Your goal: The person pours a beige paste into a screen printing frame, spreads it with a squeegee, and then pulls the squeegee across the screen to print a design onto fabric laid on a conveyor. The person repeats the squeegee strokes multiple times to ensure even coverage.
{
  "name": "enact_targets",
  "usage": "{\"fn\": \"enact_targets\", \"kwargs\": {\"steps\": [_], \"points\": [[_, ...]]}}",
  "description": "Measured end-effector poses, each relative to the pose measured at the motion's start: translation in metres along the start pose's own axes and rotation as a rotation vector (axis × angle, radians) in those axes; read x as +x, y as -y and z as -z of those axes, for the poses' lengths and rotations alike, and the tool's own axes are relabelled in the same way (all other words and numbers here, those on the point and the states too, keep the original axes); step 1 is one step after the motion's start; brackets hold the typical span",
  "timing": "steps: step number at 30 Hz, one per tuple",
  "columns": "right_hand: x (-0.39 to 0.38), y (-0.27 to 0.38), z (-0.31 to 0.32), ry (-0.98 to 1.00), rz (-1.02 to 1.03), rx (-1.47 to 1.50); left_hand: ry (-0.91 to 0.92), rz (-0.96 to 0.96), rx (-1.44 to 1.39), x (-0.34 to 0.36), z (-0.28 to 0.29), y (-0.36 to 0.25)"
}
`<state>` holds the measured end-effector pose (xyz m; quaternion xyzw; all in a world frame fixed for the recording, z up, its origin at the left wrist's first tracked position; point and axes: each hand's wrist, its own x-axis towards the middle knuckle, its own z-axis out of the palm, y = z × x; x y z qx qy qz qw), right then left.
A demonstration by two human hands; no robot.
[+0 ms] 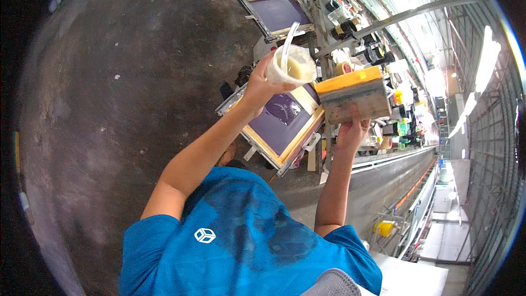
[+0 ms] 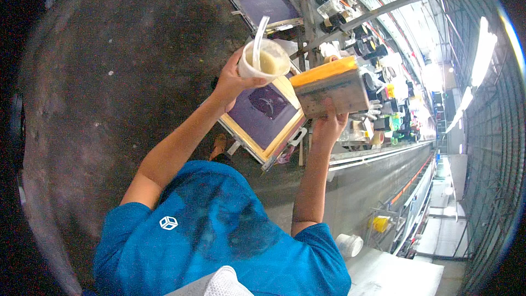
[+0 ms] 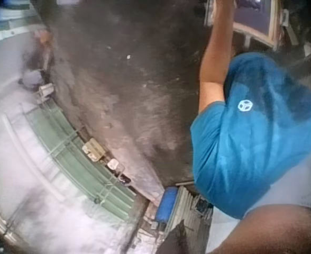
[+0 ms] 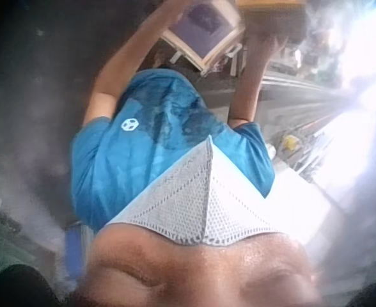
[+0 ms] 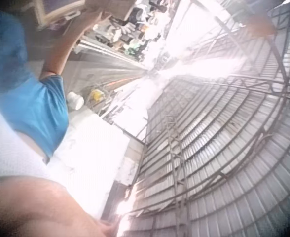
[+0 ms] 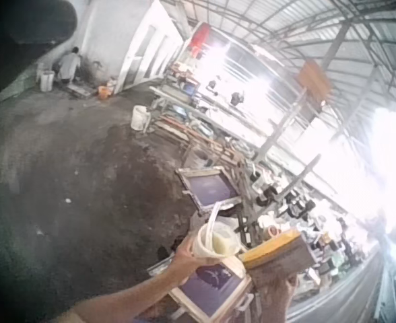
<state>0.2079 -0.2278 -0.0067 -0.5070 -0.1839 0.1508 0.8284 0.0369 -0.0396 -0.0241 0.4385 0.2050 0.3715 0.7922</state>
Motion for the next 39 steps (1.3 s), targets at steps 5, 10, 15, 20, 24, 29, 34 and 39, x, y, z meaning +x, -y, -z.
{"fn": "enact_targets", "kwargs": {"steps": [5,10,15,20,24,29,34,39], "points": [[-0.002,0.018,-0.02,0.058,-0.096,0.22,0.004,0.179,-0.113,-0.011,-0.008,0.023],[-0.011,0.015,-0.015,0.044,-0.092,0.161,-0.004,-0.028,0.119,-0.008,-0.003,0.016],[-0.007,0.012,0.003,0.093,-0.065,0.107,-0.034,-0.109,0.214,-0.008,0.001,0.014],[-0.001,0.012,0.005,0.138,-0.15,0.004,0.061,-0.2,0.431,-0.001,0.002,0.014],[0.002,0.013,0.005,0.205,-0.206,-0.082,0.085,-0.337,0.509,0.015,-0.013,-0.004],[0.005,0.007,0.005,0.247,-0.216,-0.165,0.074,-0.492,0.63,0.04,-0.034,-0.036],[0.014,-0.001,0.014,0.272,-0.206,-0.231,0.073,-0.5,0.542,0.061,-0.059,-0.051],[0.046,0.005,0.004,0.173,-0.254,-0.084,0.034,-0.34,0.429,0.066,-0.04,-0.031]]}}
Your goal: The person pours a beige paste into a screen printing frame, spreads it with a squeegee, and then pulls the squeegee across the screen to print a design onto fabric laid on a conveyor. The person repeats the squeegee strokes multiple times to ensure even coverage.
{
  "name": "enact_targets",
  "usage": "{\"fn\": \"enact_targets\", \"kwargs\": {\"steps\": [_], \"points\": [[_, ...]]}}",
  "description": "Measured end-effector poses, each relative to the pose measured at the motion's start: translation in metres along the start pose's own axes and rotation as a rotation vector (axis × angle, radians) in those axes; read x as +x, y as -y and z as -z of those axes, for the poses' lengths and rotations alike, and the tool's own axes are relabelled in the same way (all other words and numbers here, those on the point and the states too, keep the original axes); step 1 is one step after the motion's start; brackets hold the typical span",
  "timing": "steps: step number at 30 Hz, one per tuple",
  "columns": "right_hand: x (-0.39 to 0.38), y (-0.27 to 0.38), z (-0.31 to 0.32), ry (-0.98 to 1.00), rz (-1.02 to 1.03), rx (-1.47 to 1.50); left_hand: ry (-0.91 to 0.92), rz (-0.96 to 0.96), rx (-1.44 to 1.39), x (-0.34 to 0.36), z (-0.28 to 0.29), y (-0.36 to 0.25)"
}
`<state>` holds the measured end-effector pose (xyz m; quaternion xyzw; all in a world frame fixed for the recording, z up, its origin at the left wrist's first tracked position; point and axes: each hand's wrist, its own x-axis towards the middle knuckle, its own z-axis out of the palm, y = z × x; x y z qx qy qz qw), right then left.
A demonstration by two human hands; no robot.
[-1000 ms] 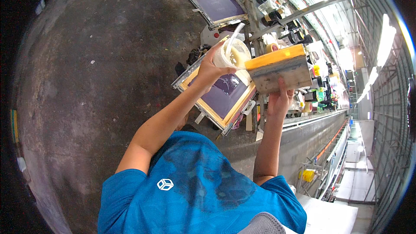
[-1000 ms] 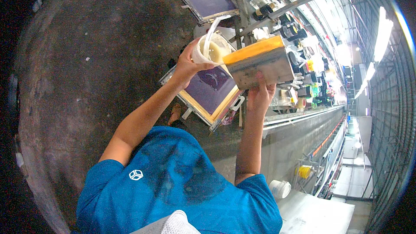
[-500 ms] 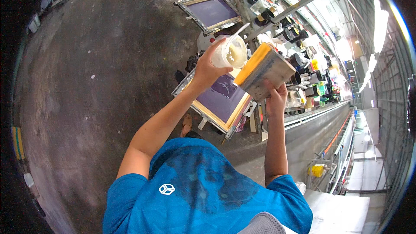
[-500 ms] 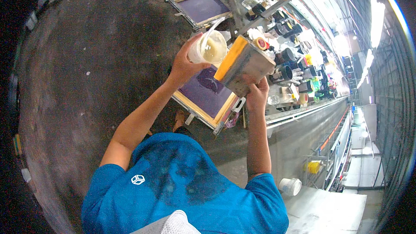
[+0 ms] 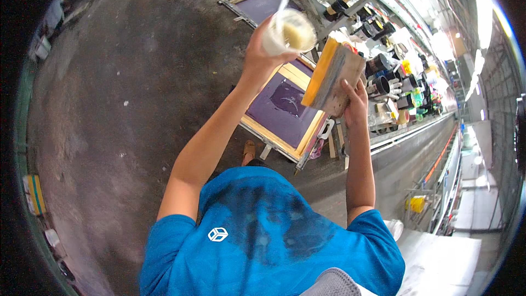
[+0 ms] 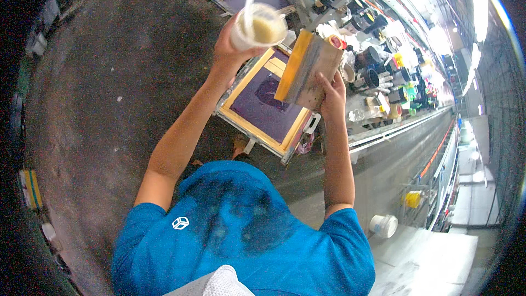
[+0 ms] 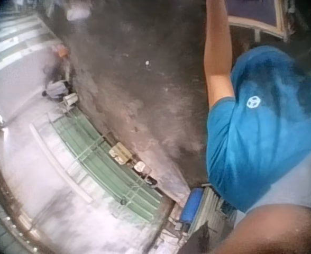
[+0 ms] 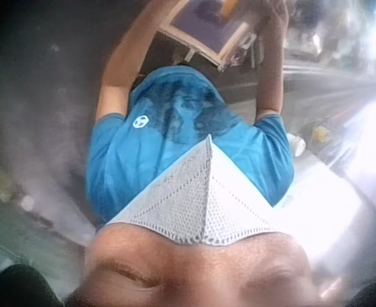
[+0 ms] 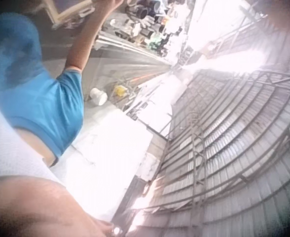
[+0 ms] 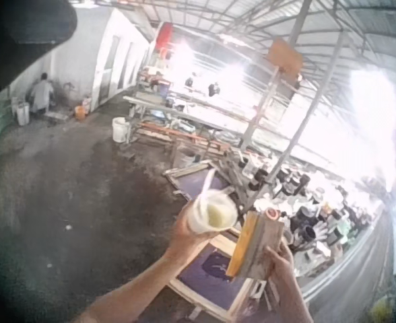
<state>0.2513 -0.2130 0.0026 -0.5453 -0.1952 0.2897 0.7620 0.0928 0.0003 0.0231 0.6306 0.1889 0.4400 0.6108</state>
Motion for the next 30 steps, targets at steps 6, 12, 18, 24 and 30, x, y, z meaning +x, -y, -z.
{"fn": "enact_targets", "kwargs": {"steps": [6,12,18,24,30], "points": [[0.043,-0.005,0.018,-0.055,-0.216,0.151,0.166,0.475,-0.43,-0.074,0.009,0.019],[0.041,-0.027,0.016,0.016,-0.331,0.127,0.075,0.346,-0.403,-0.064,-0.011,0.027],[0.018,-0.026,0.023,0.069,-0.405,-0.07,0.008,0.157,-0.227,-0.005,-0.006,0.045],[0.031,-0.108,0.049,0.121,-0.29,-0.263,-0.031,-0.028,-0.165,0.011,0.042,0.04],[0.076,-0.194,0.035,0.339,-0.081,-1.028,-0.222,0.229,-0.047,-0.067,0.107,0.021]]}}
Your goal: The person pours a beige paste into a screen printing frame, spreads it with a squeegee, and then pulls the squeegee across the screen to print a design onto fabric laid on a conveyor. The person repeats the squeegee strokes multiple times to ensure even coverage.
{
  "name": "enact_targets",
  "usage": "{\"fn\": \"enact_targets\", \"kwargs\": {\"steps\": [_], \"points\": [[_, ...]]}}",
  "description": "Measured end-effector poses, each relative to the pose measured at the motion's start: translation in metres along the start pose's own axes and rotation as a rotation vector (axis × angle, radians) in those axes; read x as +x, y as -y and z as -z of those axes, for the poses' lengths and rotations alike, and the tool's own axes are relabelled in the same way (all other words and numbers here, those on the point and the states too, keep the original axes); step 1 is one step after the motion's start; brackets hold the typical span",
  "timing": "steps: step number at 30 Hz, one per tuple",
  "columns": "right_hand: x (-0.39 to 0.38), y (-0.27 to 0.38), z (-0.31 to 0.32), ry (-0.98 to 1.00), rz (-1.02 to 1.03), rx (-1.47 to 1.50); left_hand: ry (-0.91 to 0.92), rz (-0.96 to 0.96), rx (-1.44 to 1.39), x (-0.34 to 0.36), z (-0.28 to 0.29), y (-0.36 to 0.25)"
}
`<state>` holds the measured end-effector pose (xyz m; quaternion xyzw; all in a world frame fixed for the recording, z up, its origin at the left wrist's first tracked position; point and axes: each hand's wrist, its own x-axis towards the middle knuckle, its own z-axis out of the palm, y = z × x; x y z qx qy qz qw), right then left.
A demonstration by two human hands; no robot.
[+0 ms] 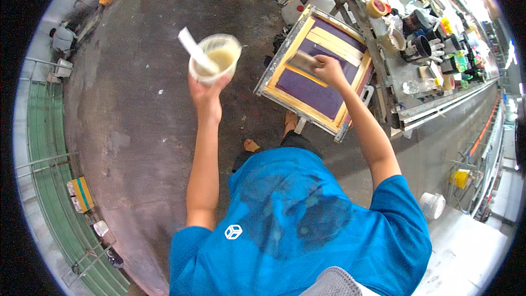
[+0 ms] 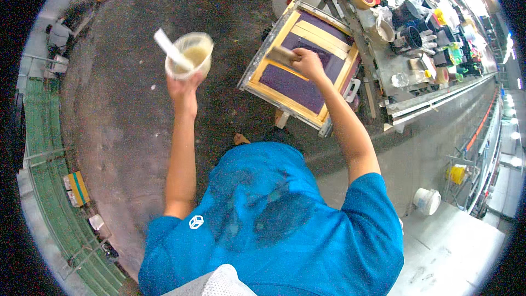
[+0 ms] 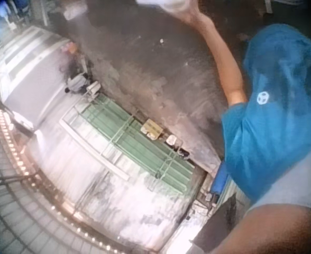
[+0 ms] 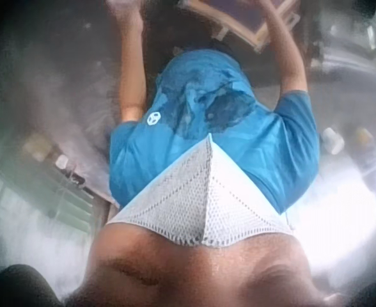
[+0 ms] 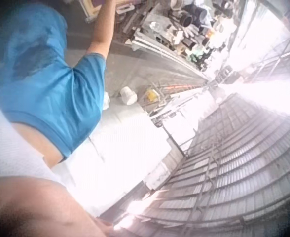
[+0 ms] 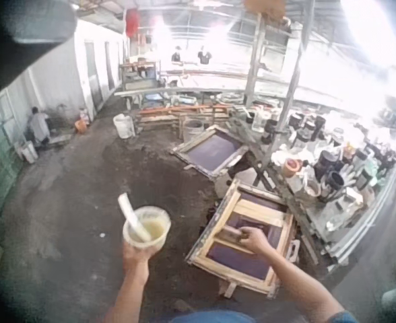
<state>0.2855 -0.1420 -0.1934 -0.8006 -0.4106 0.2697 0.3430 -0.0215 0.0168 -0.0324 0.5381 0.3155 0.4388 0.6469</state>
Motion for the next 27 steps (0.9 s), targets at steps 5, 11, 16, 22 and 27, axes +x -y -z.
{"fn": "enact_targets", "kwargs": {"steps": [5,11,16,22,27], "points": [[0.07,0.031,-0.068,0.299,0.28,-0.667,-0.305,0.033,0.091,-0.064,0.058,-0.022],[0.132,0.051,-0.124,0.557,0.465,-1.063,-0.465,0.036,0.163,-0.13,0.086,-0.038],[0.181,0.023,-0.158,0.478,0.477,-1.03,-0.64,0.087,0.162,-0.149,0.067,-0.044],[0.167,0.013,-0.161,0.442,0.543,-0.935,-0.643,0.105,0.149,-0.162,0.083,-0.035],[0.143,0.015,-0.144,0.444,0.474,-0.868,-0.534,0.075,0.143,-0.148,0.092,-0.039]]}}
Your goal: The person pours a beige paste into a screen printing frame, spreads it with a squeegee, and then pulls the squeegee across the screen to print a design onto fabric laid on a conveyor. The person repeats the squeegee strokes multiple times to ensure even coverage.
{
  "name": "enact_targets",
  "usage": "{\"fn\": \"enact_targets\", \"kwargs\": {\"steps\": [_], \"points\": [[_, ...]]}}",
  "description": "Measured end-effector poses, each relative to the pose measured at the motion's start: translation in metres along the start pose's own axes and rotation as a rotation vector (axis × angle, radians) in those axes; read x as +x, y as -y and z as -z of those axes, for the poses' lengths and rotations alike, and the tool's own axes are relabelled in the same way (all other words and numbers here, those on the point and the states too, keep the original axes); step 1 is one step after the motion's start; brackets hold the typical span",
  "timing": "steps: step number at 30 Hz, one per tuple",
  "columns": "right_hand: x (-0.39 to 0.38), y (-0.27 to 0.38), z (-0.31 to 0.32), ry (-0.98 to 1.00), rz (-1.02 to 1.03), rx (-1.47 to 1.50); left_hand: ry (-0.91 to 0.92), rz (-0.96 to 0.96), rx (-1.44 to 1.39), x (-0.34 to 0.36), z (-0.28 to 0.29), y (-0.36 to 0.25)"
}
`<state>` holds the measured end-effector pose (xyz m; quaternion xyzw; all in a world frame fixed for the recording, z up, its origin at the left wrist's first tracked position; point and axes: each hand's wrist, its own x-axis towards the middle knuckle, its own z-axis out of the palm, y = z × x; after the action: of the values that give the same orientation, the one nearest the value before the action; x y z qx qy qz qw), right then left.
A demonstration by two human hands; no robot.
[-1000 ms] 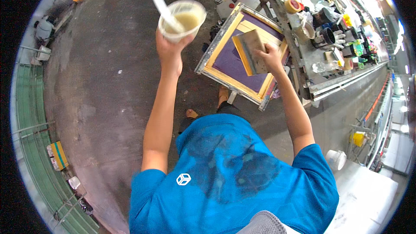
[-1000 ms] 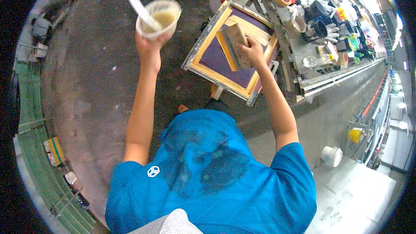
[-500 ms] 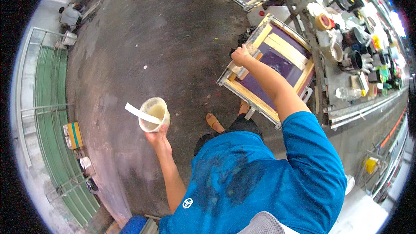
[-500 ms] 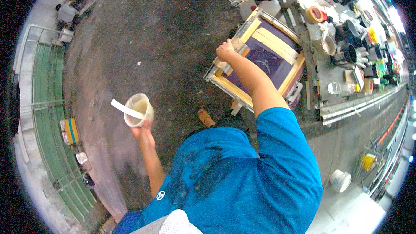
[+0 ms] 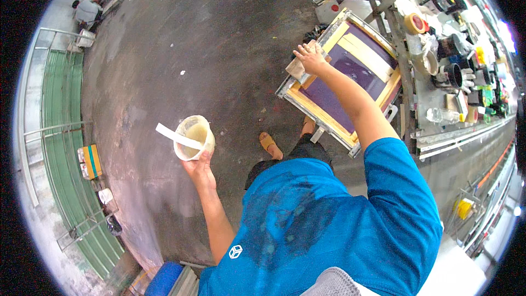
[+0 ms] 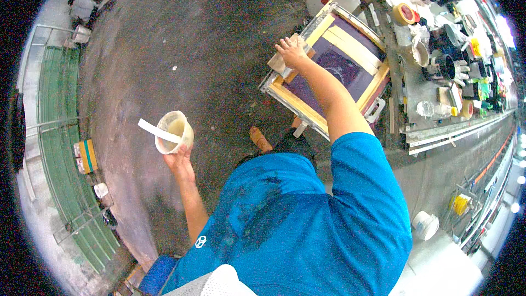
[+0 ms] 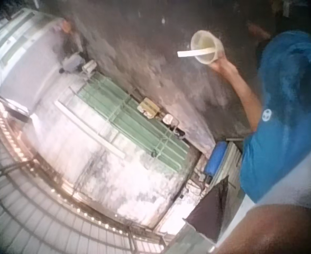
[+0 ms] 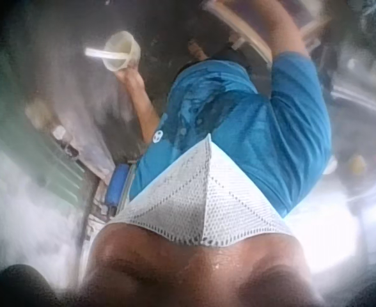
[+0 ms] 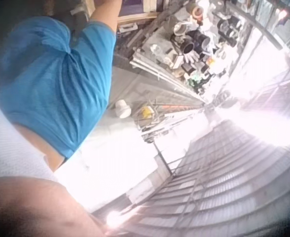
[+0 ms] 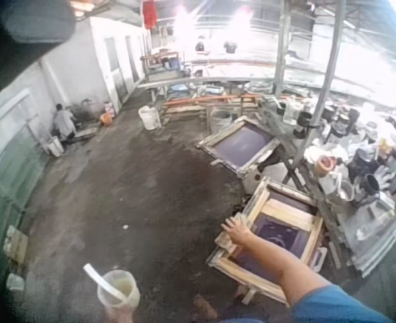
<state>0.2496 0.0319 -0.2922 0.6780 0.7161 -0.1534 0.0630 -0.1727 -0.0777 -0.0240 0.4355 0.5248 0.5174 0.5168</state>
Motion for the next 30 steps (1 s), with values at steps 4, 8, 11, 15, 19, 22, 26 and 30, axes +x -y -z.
{"fn": "enact_targets", "kwargs": {"steps": [4,8,11,15,19,22,26,30], "points": [[-0.027,-0.003,0.01,-0.222,-0.118,0.187,0.116,0.002,-0.015,0.022,-0.005,0.003],[-0.118,0.066,0.148,-0.461,0.198,1.813,0.159,0.002,-0.009,0.022,0.009,0.001],[-0.234,0.118,0.289,-0.226,0.799,2.232,0.241,0.018,-0.025,0.028,0.002,0.013],[-0.297,0.154,0.333,-0.755,1.158,1.816,0.45,0.079,-0.058,0.032,-0.061,0.025],[-0.327,0.157,0.328,-0.848,1.202,1.743,0.629,0.099,-0.077,0.019,-0.111,0.033],[-0.377,0.124,0.323,-0.905,1.109,1.735,0.789,0.115,-0.102,-0.002,-0.173,0.046],[-0.433,0.09,0.313,-0.873,1.067,1.811,0.853,0.138,-0.098,-0.031,-0.201,0.054],[-0.524,0.081,0.299,-0.911,0.938,1.852,0.966,0.221,-0.109,-0.095,-0.22,0.061]]}}
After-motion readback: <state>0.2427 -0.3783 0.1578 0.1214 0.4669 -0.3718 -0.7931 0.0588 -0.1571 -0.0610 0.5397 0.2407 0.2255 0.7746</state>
